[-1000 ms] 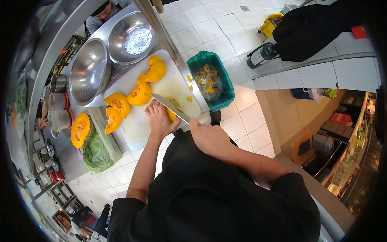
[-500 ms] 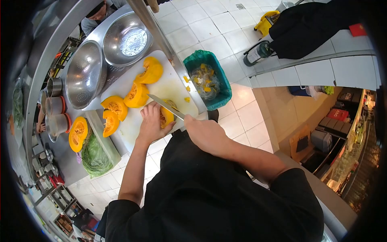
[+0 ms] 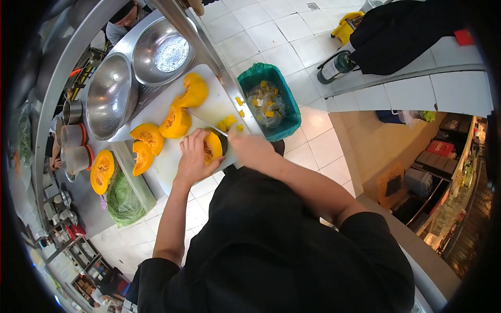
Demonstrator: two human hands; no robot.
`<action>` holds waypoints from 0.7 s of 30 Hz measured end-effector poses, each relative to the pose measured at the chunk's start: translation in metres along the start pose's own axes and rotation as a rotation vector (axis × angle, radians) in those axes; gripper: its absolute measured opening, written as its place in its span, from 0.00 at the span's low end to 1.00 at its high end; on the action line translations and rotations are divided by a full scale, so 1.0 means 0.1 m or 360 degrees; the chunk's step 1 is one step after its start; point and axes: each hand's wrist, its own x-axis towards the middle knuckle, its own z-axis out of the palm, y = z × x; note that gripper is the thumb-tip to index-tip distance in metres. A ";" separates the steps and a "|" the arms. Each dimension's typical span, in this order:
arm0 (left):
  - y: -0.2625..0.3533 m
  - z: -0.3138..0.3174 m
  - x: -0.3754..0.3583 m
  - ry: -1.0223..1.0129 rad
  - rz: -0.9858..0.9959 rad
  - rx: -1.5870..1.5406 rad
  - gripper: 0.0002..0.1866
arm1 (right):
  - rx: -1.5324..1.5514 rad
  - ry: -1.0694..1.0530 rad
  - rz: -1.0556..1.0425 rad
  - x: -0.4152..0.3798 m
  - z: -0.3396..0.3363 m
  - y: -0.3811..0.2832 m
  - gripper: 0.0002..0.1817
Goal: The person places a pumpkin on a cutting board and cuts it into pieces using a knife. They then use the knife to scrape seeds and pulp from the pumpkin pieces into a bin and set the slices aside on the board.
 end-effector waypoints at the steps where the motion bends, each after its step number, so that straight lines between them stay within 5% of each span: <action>1: 0.00 0.01 0.02 0.0043 0.0028 0.0033 0.47 | 0.0023 0.0000 0.0000 0.01 -0.02 0.08 0.08; 7: 0.02 0.10 0.00 0.0118 -0.0001 0.0060 0.48 | -0.0029 -0.0027 0.0163 -0.35 -0.31 -0.02 0.08; 19: 0.08 0.10 -0.04 0.0091 -0.0086 0.0092 0.48 | -0.0153 -0.0192 -0.0119 -0.47 -0.81 -0.24 0.08; 21: 0.06 0.10 -0.03 0.0092 -0.0072 0.0089 0.48 | -0.0209 0.0034 -0.0169 -0.41 -0.63 -0.22 0.07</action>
